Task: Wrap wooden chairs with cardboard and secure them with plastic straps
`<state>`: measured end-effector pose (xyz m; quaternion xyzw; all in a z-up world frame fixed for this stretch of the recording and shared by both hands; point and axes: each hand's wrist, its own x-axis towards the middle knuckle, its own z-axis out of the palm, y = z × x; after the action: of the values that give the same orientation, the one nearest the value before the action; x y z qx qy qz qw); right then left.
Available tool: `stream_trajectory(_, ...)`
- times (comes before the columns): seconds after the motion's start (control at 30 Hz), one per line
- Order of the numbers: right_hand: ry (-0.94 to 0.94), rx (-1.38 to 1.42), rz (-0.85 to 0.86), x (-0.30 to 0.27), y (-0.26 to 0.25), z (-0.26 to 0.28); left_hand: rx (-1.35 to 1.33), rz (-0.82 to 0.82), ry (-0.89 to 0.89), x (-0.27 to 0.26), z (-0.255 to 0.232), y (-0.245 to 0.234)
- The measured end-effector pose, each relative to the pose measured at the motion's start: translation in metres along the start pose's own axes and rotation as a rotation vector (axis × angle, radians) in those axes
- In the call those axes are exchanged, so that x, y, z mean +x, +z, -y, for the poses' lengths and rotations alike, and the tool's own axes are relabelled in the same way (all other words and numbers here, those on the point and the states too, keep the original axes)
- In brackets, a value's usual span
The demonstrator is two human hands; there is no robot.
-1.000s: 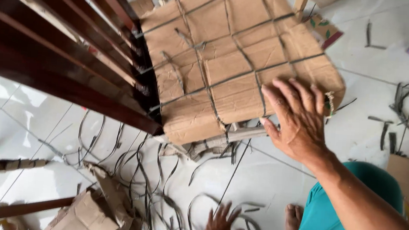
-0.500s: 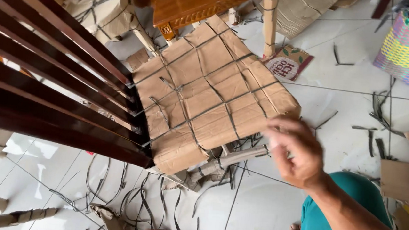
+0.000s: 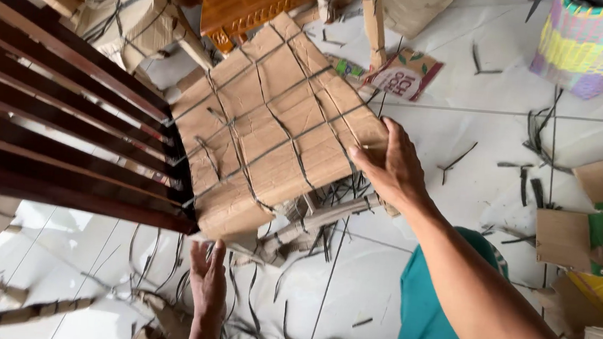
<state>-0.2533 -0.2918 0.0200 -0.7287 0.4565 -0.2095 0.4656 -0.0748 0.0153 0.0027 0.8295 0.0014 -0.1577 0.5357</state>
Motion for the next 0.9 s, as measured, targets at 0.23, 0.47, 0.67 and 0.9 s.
stream_trajectory(0.23,-0.036,0.051,-0.071,0.015,0.012,-0.015,0.26,0.091,-0.191,-0.014,0.041,-0.023)
stream_trajectory(0.47,-0.089,0.035,0.0,0.01,0.004,-0.018,0.494,0.221,-0.212,-0.026,0.121,-0.001)
stream_trajectory(0.67,-0.11,0.039,-0.008,0.008,0.002,-0.023,0.64,0.482,-0.436,-0.054,0.142,0.012)
stream_trajectory(0.9,-0.088,0.059,0.003,0.018,0.008,-0.028,0.5,0.291,-0.234,-0.036,0.111,0.034)
